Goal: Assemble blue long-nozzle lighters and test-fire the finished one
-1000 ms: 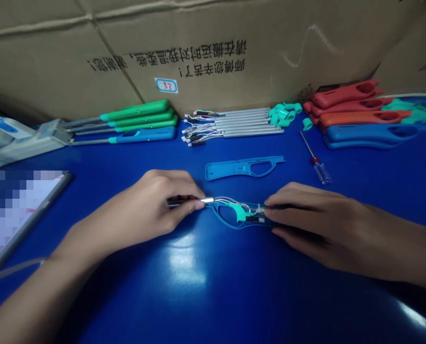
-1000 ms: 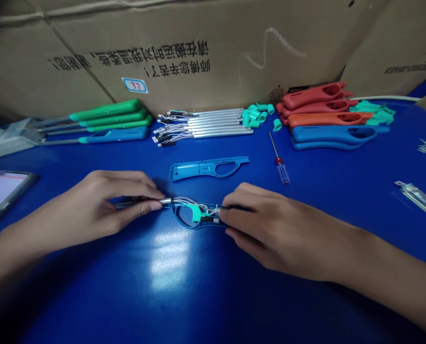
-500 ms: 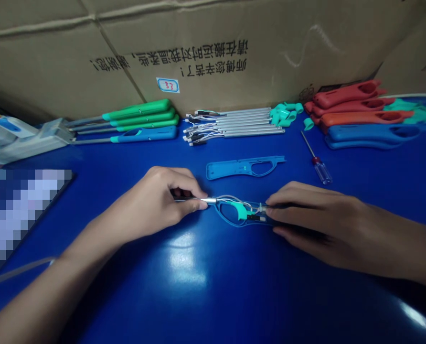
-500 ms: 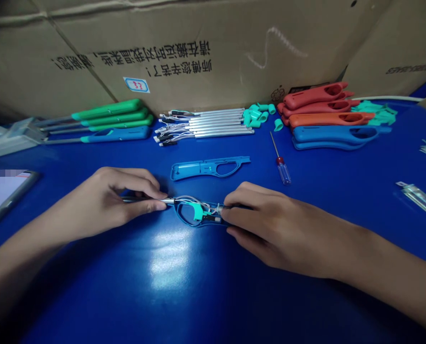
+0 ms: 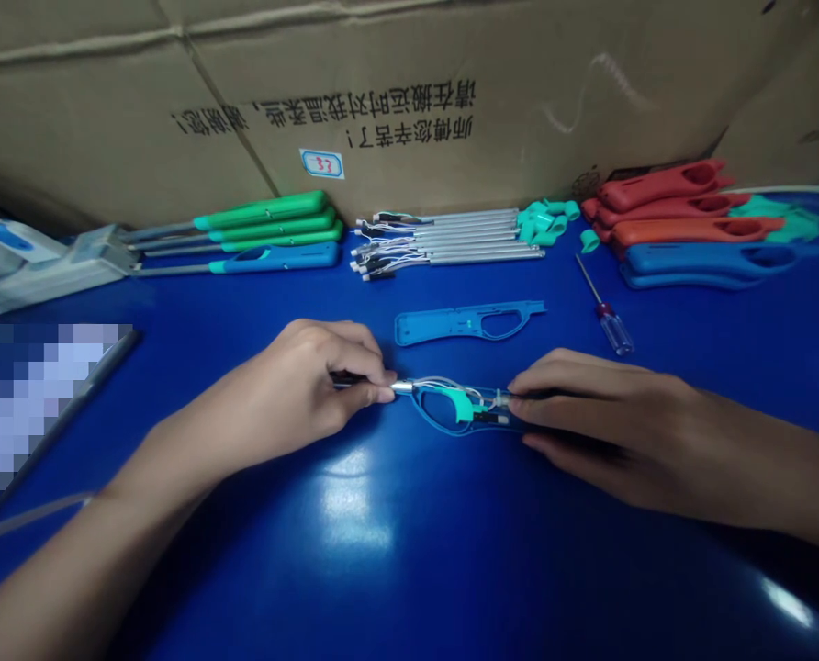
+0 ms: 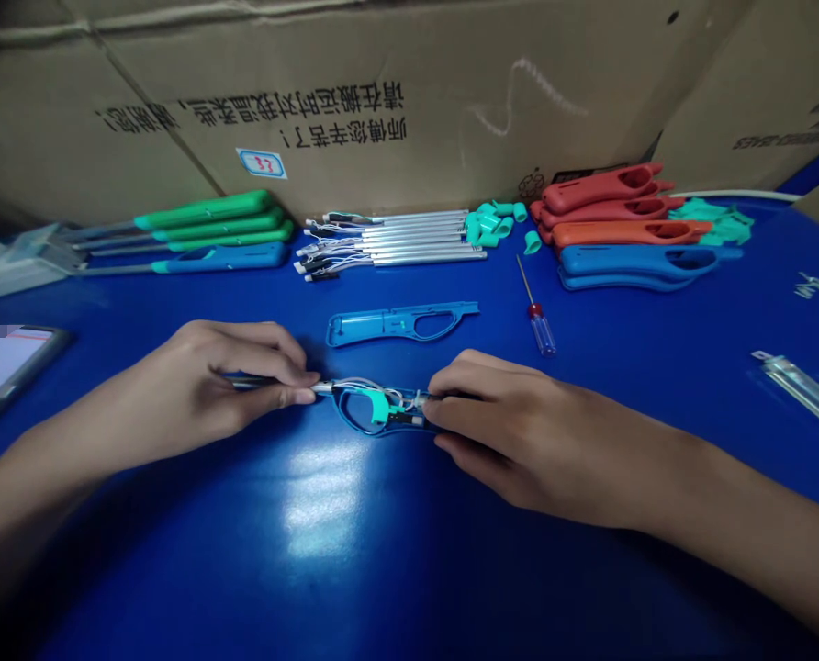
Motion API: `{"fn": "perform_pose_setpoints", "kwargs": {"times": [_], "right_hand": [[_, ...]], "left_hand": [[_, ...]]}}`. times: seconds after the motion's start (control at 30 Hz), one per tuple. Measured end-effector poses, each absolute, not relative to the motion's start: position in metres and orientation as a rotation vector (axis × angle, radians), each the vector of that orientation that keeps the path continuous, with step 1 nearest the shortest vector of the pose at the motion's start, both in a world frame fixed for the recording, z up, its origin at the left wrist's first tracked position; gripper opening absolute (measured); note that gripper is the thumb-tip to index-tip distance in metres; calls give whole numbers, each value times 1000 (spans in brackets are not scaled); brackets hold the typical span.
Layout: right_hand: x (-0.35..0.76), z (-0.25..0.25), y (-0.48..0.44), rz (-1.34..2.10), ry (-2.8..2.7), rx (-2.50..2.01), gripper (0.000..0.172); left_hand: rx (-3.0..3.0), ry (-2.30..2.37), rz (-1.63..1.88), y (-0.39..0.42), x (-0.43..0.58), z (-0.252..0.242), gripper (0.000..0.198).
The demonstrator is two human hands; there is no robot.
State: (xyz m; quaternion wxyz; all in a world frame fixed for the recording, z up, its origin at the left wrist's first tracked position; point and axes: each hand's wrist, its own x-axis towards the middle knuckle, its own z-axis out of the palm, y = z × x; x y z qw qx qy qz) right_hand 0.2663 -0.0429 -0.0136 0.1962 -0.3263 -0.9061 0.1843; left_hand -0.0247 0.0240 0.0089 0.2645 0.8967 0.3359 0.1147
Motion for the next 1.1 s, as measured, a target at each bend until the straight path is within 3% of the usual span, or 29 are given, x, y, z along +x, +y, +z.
{"fn": "perform_pose_setpoints", "kwargs": {"times": [0.4,0.8,1.1], "right_hand": [[267,-13,-44,514,-2530,-911,19],[267,-10,-43,523,-2564,-947,19],[268,-13,-44,496,-2550,-919,19]], "left_hand": [[2565,940,240,20,-25,9,21],[2249,1009,377,29,-26,-2,7],[2419,945,348,27,-24,4,14]]}}
